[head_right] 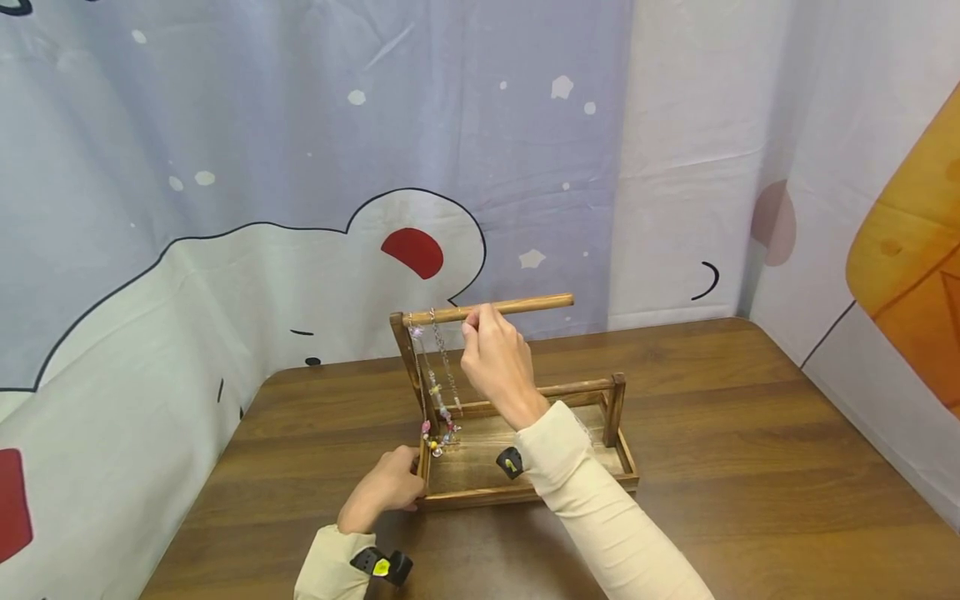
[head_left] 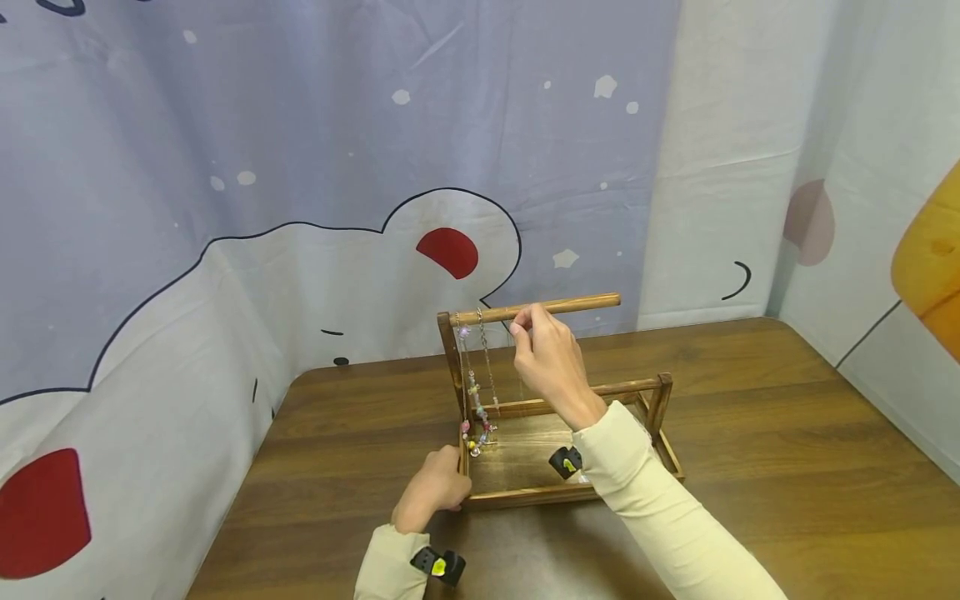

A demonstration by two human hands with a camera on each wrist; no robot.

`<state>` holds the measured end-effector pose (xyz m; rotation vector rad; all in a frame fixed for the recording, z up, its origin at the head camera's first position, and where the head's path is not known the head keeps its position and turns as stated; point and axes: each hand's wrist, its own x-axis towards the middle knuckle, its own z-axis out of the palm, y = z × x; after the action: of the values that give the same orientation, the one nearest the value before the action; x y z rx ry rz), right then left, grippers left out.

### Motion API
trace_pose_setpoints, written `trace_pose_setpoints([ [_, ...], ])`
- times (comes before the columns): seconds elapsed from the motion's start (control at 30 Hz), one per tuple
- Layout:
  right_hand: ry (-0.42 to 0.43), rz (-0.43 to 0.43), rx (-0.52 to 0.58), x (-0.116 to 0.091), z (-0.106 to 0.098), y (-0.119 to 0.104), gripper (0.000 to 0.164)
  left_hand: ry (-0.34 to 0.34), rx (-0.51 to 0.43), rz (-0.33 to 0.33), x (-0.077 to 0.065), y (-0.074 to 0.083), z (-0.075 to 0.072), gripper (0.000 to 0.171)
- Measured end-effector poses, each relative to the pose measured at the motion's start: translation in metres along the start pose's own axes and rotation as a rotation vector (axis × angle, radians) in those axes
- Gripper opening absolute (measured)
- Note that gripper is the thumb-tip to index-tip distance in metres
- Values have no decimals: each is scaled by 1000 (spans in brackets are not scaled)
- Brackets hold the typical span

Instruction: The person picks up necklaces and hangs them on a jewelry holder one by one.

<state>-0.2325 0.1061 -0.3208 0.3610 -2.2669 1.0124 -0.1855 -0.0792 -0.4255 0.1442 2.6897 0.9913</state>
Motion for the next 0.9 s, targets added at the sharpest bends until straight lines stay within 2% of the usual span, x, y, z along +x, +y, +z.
trace_pose_setpoints([
  [0.33, -1, 0, 52, -12, -3, 7, 4, -5, -1, -1, 0, 1, 1, 16],
  [0.53, -14, -8, 33, -26, -2, 19, 4, -12, -15, 2, 0, 0, 0, 17],
  [0.7, -29, -39, -14, -40, 1, 28, 4, -22, -25, -2, 1, 1, -1, 20],
  [0.9, -31, -88, -4, -54, 2, 31, 5, -6, -9, -2, 1, 1, 0, 19],
])
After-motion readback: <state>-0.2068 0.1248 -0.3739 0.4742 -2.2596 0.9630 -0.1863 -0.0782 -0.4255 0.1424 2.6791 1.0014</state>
